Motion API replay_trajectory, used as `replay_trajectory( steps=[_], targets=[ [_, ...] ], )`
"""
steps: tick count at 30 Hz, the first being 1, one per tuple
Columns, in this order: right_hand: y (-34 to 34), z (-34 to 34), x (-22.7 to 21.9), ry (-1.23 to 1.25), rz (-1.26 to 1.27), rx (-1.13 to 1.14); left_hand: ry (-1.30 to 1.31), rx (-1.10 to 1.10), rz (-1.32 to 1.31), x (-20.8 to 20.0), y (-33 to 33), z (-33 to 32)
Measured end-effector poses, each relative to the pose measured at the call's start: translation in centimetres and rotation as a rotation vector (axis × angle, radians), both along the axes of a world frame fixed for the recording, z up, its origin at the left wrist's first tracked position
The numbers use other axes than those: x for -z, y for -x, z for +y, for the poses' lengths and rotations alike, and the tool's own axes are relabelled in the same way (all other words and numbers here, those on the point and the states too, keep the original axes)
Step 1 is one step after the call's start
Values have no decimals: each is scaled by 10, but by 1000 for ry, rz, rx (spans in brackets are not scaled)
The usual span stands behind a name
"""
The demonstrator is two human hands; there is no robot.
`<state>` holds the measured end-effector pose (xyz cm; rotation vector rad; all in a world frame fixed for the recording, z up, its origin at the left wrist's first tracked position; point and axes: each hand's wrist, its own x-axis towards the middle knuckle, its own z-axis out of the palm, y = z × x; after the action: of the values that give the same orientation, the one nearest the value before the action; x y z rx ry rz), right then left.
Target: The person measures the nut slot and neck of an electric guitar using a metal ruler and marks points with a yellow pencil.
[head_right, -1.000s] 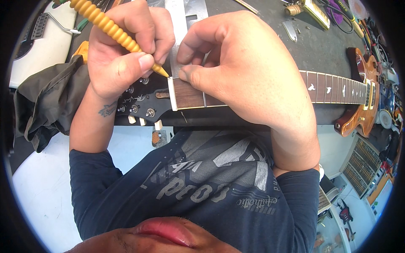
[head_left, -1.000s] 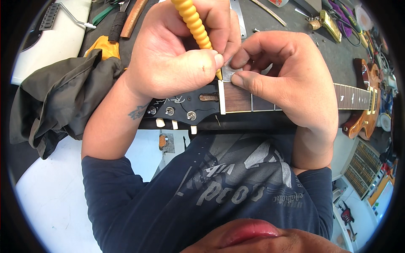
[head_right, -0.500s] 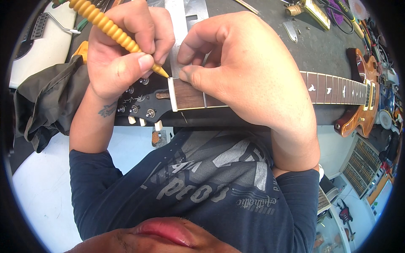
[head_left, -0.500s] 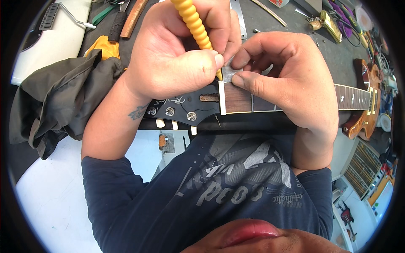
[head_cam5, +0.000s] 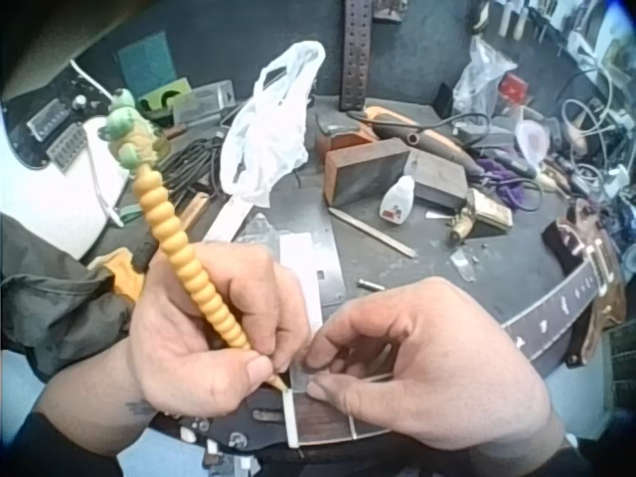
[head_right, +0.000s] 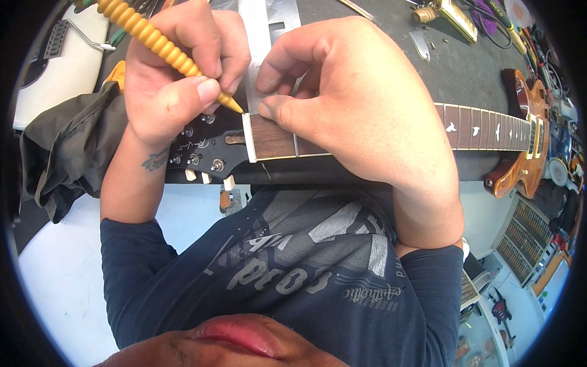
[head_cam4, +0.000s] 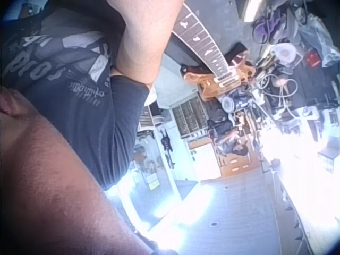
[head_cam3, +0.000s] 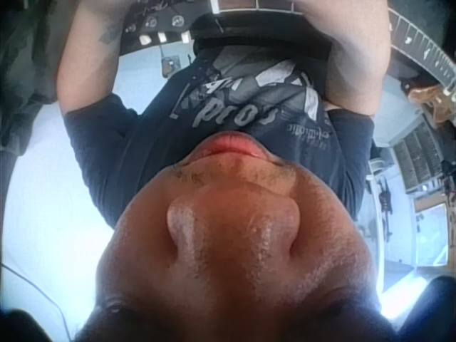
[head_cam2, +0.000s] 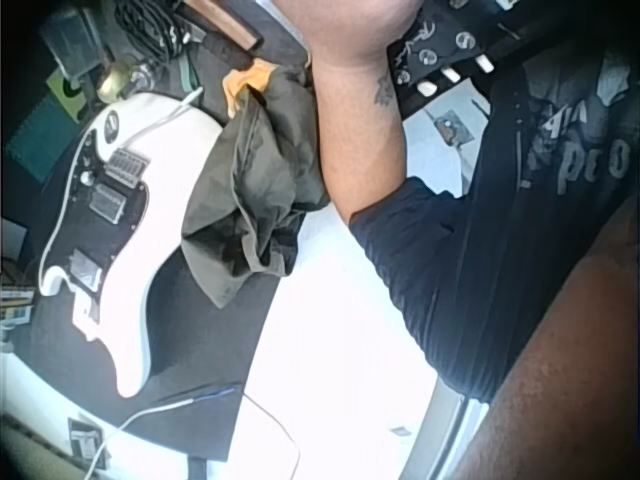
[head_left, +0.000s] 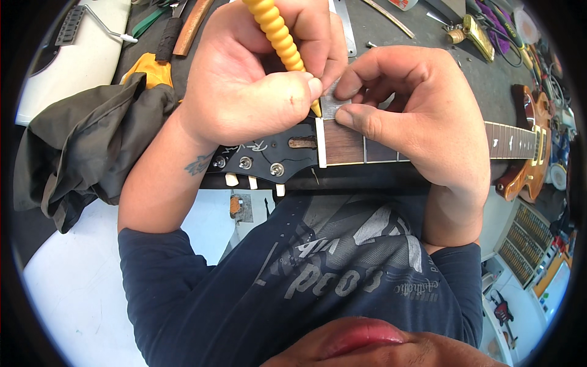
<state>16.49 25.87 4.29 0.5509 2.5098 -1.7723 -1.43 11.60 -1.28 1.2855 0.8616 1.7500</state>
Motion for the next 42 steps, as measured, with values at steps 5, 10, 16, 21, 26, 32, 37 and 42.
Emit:
replay_trajectory(
  steps=[5, 10, 16, 21, 26, 32, 37, 42],
  targets=[
    [0, 1, -1, 13, -19, -4, 13, 19, 19, -2, 1, -2],
    [0, 0, 1, 28, -5, 16, 27, -3, 14, -3, 2, -1],
    [0, -2, -2, 20, -16, 31, 22, -3, 87, -8, 5, 0],
    [0, -3, -1, 16, -8, 35, 27, 16, 29, -7, 3, 1],
    [-1, -3, 0, 18, 1, 44, 13, 17, 51, -4, 8, 3],
    [-1, -3, 0, 12, -10, 33, 94, 70, -344, 1, 7, 3],
    [-1, -3, 1, 8, 11, 33, 108, 126, -365, 0, 10, 3],
    [-1, -3, 0, -11, -1, 30, 99, 132, -314, -2, 10, 3]
  ],
)
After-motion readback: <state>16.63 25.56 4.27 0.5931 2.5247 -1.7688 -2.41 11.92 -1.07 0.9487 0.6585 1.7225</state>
